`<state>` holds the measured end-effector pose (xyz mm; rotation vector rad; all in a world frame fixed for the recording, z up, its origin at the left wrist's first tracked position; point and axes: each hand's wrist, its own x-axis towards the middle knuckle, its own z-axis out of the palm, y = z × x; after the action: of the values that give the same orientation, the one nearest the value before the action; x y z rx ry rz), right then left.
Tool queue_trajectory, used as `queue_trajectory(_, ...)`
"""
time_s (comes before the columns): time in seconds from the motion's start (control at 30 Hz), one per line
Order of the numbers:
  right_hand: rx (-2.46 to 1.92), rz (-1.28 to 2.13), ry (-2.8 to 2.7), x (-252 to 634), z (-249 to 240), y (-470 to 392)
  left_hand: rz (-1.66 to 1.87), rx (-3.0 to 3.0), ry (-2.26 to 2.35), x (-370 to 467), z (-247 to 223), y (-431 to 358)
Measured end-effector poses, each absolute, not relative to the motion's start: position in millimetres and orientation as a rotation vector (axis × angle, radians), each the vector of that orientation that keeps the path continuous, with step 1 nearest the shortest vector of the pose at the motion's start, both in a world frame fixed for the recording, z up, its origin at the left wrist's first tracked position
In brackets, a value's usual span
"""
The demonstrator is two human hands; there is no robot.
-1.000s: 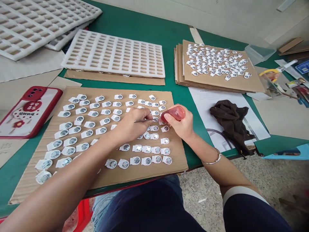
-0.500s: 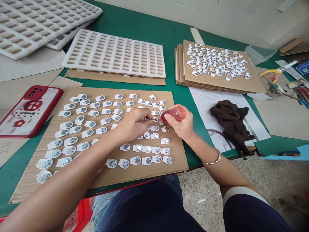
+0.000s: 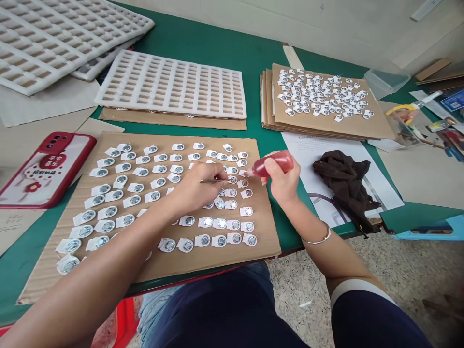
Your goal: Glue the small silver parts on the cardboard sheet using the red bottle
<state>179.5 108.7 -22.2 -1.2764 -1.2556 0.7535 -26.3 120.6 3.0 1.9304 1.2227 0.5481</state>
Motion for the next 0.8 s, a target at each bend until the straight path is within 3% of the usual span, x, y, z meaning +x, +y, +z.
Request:
queue_trajectory(0.33,-1.055,1.227,-0.799,203.8,-12.8,130.7,0.556,1.785,1.436,-34.7,59.0,152.7)
queue_trajectory(0.57,-0.878,1.339,-0.66,207.8,-0.1,126.3,0.761,1.743,1.419,-39.4,9.4,247.8)
queue_trajectory(0.8,-0.771,1.421,-0.597,215.6,6.0,125.1,0.725,1.718,1.399,-39.3,-15.2,258.3)
